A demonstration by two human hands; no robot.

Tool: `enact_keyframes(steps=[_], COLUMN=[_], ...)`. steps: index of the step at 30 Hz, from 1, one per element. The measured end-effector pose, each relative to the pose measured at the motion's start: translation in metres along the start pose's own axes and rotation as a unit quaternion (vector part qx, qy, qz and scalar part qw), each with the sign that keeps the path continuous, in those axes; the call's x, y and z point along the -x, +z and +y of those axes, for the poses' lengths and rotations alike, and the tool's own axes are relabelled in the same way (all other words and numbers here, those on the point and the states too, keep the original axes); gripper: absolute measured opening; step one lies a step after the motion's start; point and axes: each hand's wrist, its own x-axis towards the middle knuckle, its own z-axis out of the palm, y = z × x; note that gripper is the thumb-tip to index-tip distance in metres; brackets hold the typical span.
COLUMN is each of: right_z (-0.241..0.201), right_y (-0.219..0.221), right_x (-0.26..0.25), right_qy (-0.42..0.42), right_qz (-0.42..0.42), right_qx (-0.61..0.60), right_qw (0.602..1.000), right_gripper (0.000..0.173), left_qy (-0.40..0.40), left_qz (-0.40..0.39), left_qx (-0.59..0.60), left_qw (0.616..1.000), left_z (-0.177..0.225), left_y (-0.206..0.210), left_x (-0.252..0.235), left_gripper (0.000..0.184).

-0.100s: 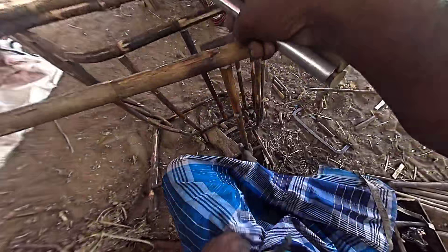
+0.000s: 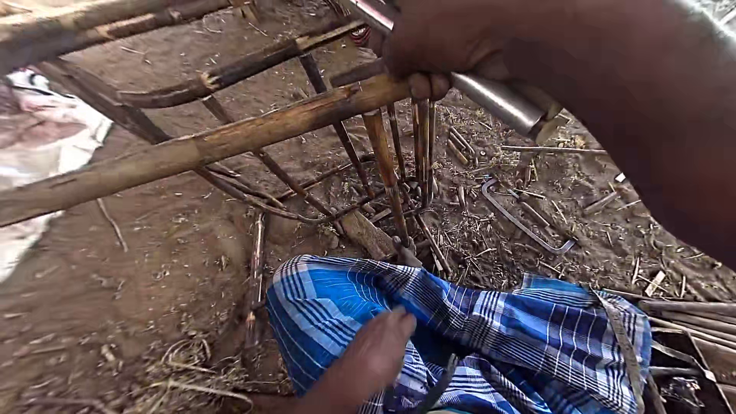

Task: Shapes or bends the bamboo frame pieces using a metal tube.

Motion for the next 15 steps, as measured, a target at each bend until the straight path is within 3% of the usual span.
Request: enact_keyframes(steps=[3,6,8,10,12,15], right_z=[-0.055,-0.068,-0.066,-0.049,0.007,0.035], right_y=[0.034,0.040,0.037,0.031,-0.002,-0.013], right_x=[0.053,0.060,0.062,0.051,-0.007,-0.072], right_qy=[0.041,0.079,0.076,0.030,-0.108,-0.088], right_qz=[0.077,0.099,0.100,0.078,-0.041,-0.028], right_qx=[0.060,0.092,0.096,0.071,-0.024,-0.045], right_qw=[0.994,0.988,0.987,0.994,0.993,0.995], right_gripper=[0.003,0.002,0.004,0.005,0.012,0.022], left_qy=[-0.129,-0.267,-0.244,-0.174,-0.116,-0.072], left_qz=[-0.070,-0.070,-0.074,-0.077,-0.050,0.014], left_qx=[-0.073,-0.146,-0.216,-0.203,-0.165,-0.119], left_qw=[0.986,0.950,0.942,0.960,0.978,0.990], left_z=[-0.006,-0.019,-0.018,-0.025,-0.037,-0.036], left_y=[0.014,0.056,0.059,0.049,0.037,0.019], left_x=[-0.095,-0.162,-0.172,-0.163,-0.161,-0.157], left_gripper=[0.027,0.039,0.031,0.027,0.027,0.040])
